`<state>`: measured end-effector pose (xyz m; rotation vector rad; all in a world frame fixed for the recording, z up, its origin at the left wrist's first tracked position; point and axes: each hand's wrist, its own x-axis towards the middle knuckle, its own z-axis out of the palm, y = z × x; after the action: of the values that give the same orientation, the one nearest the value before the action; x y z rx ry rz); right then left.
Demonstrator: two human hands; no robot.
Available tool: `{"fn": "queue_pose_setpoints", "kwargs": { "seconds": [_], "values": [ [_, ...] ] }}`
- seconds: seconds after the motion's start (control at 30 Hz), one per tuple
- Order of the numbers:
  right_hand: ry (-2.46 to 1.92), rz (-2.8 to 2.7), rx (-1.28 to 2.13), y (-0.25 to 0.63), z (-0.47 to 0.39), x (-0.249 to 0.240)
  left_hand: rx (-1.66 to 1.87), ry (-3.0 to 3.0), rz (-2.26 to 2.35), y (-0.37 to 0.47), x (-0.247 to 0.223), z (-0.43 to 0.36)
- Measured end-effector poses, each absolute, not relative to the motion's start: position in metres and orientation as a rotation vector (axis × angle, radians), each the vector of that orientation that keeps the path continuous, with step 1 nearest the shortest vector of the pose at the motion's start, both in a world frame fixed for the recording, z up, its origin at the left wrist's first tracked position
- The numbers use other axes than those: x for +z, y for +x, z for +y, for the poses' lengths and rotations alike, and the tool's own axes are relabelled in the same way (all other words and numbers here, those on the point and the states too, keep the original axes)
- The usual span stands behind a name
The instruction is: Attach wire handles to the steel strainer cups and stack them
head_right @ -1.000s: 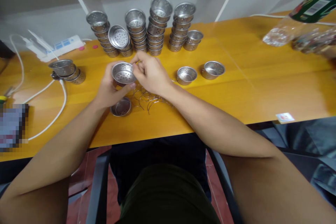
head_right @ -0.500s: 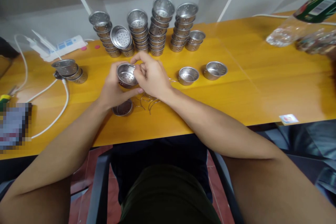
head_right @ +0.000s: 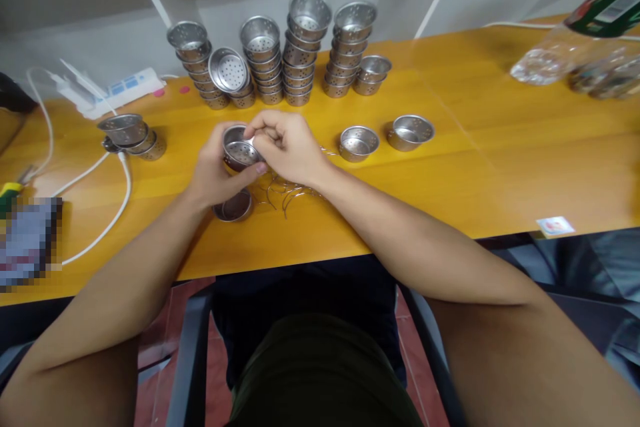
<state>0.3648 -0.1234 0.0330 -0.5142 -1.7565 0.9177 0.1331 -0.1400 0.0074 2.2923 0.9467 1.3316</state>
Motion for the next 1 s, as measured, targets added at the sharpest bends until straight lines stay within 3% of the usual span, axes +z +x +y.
{"fn": "queue_pose_setpoints", "kwargs": {
  "seconds": [0.33, 1.0],
  "values": [
    [-0.216, -1.941, 1.373, 0.398, -0.115, 0.048, 1.249, 2.213, 0.768, 0.116, 0.004, -0.128],
    [-0.292, -1.929, 1.34, 0.389, -0.121, 0.037, 1.213, 2.262, 0.737, 0.114, 0.003, -0.128]
  ]
}}
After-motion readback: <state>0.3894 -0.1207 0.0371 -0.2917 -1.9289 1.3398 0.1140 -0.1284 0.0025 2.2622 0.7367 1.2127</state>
